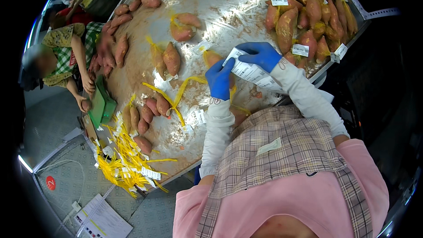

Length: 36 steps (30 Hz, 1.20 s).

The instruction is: The person applies white labels to individual sweet potatoes on a metal table using blue gloves. They pick up a potato, attach a label, and place it into a black crate. Other workers are visible in the background performing similar tasks.

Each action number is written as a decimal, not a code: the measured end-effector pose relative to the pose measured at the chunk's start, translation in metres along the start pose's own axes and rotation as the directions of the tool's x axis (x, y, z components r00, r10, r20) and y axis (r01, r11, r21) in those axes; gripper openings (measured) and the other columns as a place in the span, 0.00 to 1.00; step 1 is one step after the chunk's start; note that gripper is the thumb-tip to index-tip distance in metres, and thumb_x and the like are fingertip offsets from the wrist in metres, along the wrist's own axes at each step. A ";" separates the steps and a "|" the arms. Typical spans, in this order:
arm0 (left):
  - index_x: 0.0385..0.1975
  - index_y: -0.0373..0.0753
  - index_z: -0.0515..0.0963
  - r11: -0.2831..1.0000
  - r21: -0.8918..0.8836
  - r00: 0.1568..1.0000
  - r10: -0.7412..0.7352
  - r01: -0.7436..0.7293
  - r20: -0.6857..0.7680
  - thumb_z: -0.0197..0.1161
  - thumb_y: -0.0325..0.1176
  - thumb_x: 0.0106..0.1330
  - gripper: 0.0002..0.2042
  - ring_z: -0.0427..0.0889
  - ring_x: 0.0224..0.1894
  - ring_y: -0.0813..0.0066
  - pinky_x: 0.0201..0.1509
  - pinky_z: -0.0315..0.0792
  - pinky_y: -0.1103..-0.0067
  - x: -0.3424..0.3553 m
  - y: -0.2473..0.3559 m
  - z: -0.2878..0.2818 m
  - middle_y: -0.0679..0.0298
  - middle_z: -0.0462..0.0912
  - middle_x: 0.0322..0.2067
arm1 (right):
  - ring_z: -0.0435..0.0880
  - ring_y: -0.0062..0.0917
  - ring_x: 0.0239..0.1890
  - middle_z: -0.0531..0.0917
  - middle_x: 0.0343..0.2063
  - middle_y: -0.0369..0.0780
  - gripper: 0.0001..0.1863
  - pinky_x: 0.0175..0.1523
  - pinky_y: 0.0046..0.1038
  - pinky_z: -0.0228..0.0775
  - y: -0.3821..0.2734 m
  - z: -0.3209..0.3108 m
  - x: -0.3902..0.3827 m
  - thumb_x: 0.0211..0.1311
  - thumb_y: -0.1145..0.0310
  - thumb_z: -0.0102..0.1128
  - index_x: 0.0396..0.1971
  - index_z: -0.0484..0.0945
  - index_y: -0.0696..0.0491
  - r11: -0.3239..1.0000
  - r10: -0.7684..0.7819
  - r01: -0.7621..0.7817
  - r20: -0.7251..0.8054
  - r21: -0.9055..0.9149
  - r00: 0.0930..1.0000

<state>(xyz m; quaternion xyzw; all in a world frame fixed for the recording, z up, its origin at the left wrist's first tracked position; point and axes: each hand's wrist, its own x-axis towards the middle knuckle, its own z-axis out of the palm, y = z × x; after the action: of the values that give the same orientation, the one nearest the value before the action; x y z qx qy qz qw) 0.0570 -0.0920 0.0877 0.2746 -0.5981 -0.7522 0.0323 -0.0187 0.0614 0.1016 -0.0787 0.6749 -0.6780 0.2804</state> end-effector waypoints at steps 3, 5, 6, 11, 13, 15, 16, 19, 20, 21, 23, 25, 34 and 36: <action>0.32 0.28 0.81 0.998 0.058 1.000 0.008 -0.006 -0.030 0.65 0.31 0.58 0.10 0.74 0.28 0.84 0.32 0.67 0.86 0.010 0.007 -0.016 0.65 0.81 0.26 | 0.80 0.21 0.38 0.83 0.36 0.40 0.17 0.46 0.22 0.71 -0.005 0.015 0.026 0.54 0.69 0.63 0.44 0.78 0.59 0.990 0.109 -0.102 0.079 -0.096 0.991; 0.32 0.28 0.81 0.989 0.136 0.998 0.063 -0.059 -0.022 0.65 0.31 0.58 0.10 0.74 0.27 0.84 0.31 0.67 0.85 0.020 0.009 -0.025 0.66 0.81 0.25 | 0.80 0.21 0.37 0.83 0.36 0.39 0.17 0.45 0.22 0.71 -0.006 0.023 0.038 0.54 0.69 0.63 0.44 0.79 0.58 0.988 0.138 -0.130 0.089 -0.089 0.986; 0.31 0.28 0.81 0.982 0.183 0.998 0.057 -0.056 -0.001 0.65 0.31 0.58 0.10 0.74 0.26 0.84 0.31 0.67 0.85 0.026 0.009 -0.029 0.66 0.81 0.25 | 0.81 0.20 0.35 0.84 0.34 0.39 0.16 0.42 0.22 0.71 -0.005 0.026 0.043 0.55 0.67 0.63 0.42 0.80 0.57 0.997 0.022 -0.010 0.143 -0.081 0.990; 0.25 0.30 0.81 0.972 0.214 0.994 0.104 -0.098 -0.020 0.64 0.32 0.58 0.10 0.71 0.24 0.83 0.28 0.66 0.82 0.057 0.000 -0.050 0.68 0.79 0.19 | 0.80 0.19 0.30 0.84 0.29 0.39 0.15 0.37 0.21 0.71 0.003 0.030 0.063 0.53 0.64 0.64 0.38 0.81 0.56 0.953 0.110 -0.091 0.048 -0.290 0.993; 0.39 0.27 0.77 0.994 0.102 0.974 0.058 -0.036 -0.220 0.62 0.32 0.60 0.14 0.74 0.32 0.78 0.38 0.69 0.80 0.078 -0.006 -0.068 0.62 0.80 0.31 | 0.80 0.19 0.29 0.84 0.28 0.38 0.15 0.36 0.21 0.71 0.011 0.031 0.072 0.53 0.63 0.64 0.38 0.82 0.56 0.947 0.093 -0.083 0.020 -0.312 0.995; 0.49 0.25 0.72 0.962 -0.140 0.893 0.156 -0.234 -0.421 0.61 0.32 0.60 0.20 0.75 0.37 0.75 0.44 0.70 0.80 0.098 -0.015 -0.090 0.58 0.79 0.40 | 0.81 0.20 0.29 0.84 0.28 0.38 0.15 0.37 0.21 0.71 0.020 0.031 0.082 0.52 0.63 0.65 0.38 0.82 0.56 0.929 0.161 -0.164 -0.036 -0.331 0.986; 0.51 0.26 0.70 0.958 -0.248 0.946 0.060 -0.144 -0.318 0.61 0.32 0.60 0.21 0.75 0.39 0.76 0.44 0.70 0.81 0.106 -0.022 -0.095 0.58 0.78 0.42 | 0.81 0.20 0.29 0.84 0.28 0.38 0.15 0.37 0.21 0.71 0.026 0.034 0.086 0.52 0.64 0.65 0.38 0.82 0.56 0.934 0.157 -0.158 -0.031 -0.321 0.987; 0.56 0.28 0.66 0.937 -0.347 0.996 -0.058 0.031 -0.068 0.60 0.32 0.60 0.25 0.76 0.43 0.76 0.45 0.70 0.82 0.127 -0.040 -0.105 0.58 0.76 0.47 | 0.81 0.20 0.30 0.84 0.29 0.38 0.16 0.38 0.21 0.72 0.044 0.046 0.100 0.52 0.64 0.66 0.39 0.81 0.56 0.969 0.096 -0.097 -0.016 -0.228 0.995; 0.57 0.28 0.65 0.966 -0.260 1.000 -0.008 0.007 -0.002 0.60 0.31 0.60 0.25 0.76 0.43 0.75 0.45 0.70 0.82 0.133 -0.045 -0.104 0.59 0.76 0.46 | 0.81 0.20 0.30 0.84 0.29 0.39 0.16 0.39 0.21 0.72 0.048 0.048 0.104 0.52 0.64 0.66 0.39 0.81 0.57 0.975 0.106 -0.108 -0.023 -0.193 0.994; 0.57 0.28 0.65 0.980 -0.187 0.991 0.080 -0.059 0.107 0.60 0.30 0.60 0.25 0.76 0.43 0.75 0.46 0.70 0.81 0.138 -0.048 -0.103 0.60 0.77 0.46 | 0.81 0.20 0.30 0.84 0.30 0.39 0.16 0.39 0.21 0.72 0.051 0.051 0.108 0.52 0.64 0.66 0.39 0.81 0.57 0.979 0.093 -0.094 -0.016 -0.180 0.996; 0.53 0.27 0.70 0.999 -0.032 0.991 0.024 -0.020 0.132 0.60 0.27 0.59 0.22 0.77 0.44 0.74 0.48 0.69 0.81 0.146 -0.052 -0.100 0.59 0.79 0.44 | 0.81 0.20 0.31 0.84 0.31 0.39 0.16 0.39 0.21 0.72 0.055 0.053 0.115 0.53 0.65 0.66 0.40 0.81 0.58 0.973 0.148 -0.149 -0.018 -0.178 0.989; 0.48 0.26 0.74 0.992 -0.130 0.978 0.036 -0.009 0.204 0.61 0.26 0.57 0.18 0.78 0.44 0.74 0.50 0.69 0.81 0.148 -0.054 -0.096 0.57 0.80 0.42 | 0.80 0.19 0.30 0.84 0.29 0.39 0.16 0.38 0.21 0.72 0.056 0.055 0.120 0.53 0.64 0.66 0.38 0.81 0.59 0.966 0.219 -0.222 -0.039 -0.133 0.975; 0.46 0.26 0.76 0.903 -0.393 0.980 -0.199 0.173 -0.027 0.57 0.28 0.61 0.15 0.79 0.39 0.73 0.44 0.73 0.79 0.101 -0.076 -0.081 0.57 0.80 0.41 | 0.78 0.18 0.22 0.83 0.23 0.37 0.14 0.30 0.20 0.69 0.069 0.079 0.114 0.50 0.62 0.68 0.31 0.83 0.58 0.917 0.315 -0.339 -0.142 -0.209 0.939; 0.48 0.26 0.74 0.892 -0.420 0.984 -0.176 0.169 0.022 0.55 0.27 0.62 0.16 0.78 0.43 0.71 0.47 0.73 0.78 0.094 -0.073 -0.083 0.56 0.79 0.44 | 0.79 0.18 0.23 0.84 0.23 0.37 0.13 0.30 0.20 0.69 0.071 0.078 0.103 0.50 0.63 0.67 0.31 0.83 0.57 0.907 0.332 -0.372 -0.210 -0.198 0.920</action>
<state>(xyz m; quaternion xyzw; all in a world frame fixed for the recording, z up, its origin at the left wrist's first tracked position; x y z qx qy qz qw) 0.0355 -0.1795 -0.0254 0.3193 -0.3953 -0.8608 0.0289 -0.0471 -0.0518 0.0117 0.0711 0.7747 -0.5359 0.3280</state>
